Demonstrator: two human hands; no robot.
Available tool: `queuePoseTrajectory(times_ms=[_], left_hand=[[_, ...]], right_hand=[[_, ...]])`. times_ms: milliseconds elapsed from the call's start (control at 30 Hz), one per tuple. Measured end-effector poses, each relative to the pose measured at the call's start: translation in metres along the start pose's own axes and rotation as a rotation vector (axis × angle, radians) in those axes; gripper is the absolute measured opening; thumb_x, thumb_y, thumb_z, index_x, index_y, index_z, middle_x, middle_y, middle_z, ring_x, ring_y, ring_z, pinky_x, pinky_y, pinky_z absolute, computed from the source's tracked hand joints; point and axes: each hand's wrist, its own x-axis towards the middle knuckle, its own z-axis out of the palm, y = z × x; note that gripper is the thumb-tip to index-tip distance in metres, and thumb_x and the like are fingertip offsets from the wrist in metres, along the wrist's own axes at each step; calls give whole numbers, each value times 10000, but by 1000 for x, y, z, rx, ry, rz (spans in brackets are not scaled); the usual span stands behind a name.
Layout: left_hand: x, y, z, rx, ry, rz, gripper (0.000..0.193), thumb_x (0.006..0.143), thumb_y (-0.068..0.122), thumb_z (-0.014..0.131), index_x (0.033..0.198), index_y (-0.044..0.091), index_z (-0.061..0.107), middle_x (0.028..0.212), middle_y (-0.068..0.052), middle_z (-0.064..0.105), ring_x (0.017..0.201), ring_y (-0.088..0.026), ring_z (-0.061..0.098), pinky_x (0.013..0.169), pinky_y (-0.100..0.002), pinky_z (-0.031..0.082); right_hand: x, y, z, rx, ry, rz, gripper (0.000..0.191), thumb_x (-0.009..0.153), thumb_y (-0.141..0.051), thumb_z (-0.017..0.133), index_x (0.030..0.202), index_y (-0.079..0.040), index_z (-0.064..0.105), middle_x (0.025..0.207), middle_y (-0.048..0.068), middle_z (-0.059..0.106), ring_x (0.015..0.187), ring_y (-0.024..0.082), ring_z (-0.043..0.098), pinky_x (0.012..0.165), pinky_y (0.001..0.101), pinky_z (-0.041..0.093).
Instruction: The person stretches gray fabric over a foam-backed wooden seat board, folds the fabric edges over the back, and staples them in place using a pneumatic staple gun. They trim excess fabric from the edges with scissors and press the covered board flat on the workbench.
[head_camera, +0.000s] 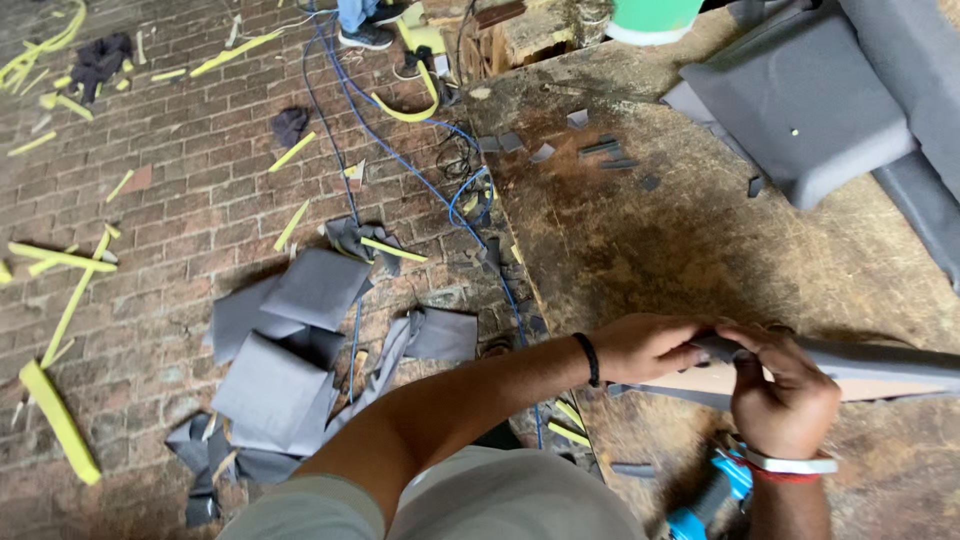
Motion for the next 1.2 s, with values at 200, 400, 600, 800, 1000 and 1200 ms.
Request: queuePoseTrajectory(times_ms=[200,400,600,800,1000,1200], left_hand=[[-6,14,20,133,-64,-148,404,1005,348,624,1353,149,575,1076,-99,735,922,-267,743,793,-426,590],[-4,7,22,405,-26,-21,440,1008,368,651,1378,150,556,931,-65,727,709,-195,705,638,-358,600],[9,-1,14,477,-35,0,414,1016,295,652,1400,161,572,883,-38,746,591,-138,688,550,-291,608],[10,2,11,540,58,82,571,942,142,699,1470,277,526,1212,-55,735,625,-142,717,532,-269,614],[4,9,15,601,94,207,704,904,119,718,1536,280,455,1478,-14,605,767,-168,752,627,-260,625],[9,8,3,578,120,255,623,943,98,709,1512,254,510,1483,4,619,861,-161,764,692,-275,628]], right_hand=[[-16,9,-14,120,-31,-16,310,915,141,650,1123,-51,777,958,94,723,822,159,693,787,294,538],[-26,16,-19,183,-65,-31,316,894,138,681,1126,-56,773,961,86,703,889,173,665,803,290,516],[-28,13,-15,247,-21,-92,211,927,72,735,1101,-47,734,1079,90,721,1011,194,694,893,282,539],[-62,13,-5,546,277,99,92,1010,20,663,1099,15,682,1108,121,712,1076,196,656,987,310,524],[-50,24,17,915,16,986,495,977,-513,515,851,-62,674,752,83,672,655,166,681,605,307,601],[-42,42,41,776,101,811,397,1063,-329,661,862,13,642,729,88,600,594,165,526,552,312,408]])
